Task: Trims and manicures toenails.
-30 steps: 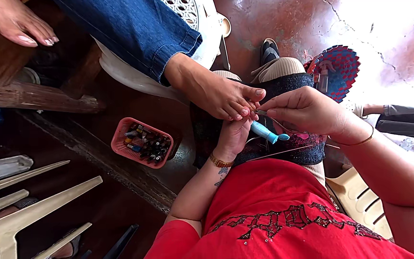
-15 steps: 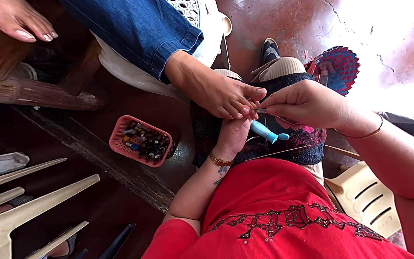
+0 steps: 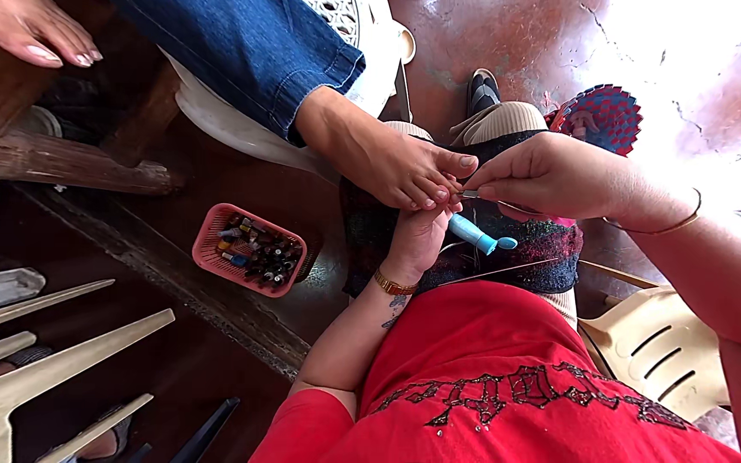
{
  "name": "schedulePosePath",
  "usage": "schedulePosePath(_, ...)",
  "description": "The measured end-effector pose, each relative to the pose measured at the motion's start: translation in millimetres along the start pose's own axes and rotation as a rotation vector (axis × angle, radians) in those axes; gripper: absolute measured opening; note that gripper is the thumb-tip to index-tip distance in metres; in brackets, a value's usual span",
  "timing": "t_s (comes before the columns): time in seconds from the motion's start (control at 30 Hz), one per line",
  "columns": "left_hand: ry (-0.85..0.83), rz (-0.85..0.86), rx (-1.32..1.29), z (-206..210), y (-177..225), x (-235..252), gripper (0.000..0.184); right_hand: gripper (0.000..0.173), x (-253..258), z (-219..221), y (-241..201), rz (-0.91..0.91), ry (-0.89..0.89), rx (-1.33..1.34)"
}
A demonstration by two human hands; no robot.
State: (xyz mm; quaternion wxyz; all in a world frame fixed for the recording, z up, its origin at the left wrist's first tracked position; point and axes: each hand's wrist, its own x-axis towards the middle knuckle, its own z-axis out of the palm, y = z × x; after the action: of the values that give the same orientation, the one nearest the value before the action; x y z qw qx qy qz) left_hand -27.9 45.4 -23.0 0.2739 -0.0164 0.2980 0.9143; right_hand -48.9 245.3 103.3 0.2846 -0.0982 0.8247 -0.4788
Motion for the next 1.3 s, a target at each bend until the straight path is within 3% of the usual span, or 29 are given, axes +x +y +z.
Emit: schedulePosePath(1.3,0.021,-0.016,0.024,0,1,-3,0.008,0.024,32,-29,-45,0.151,-0.281,-0.319)
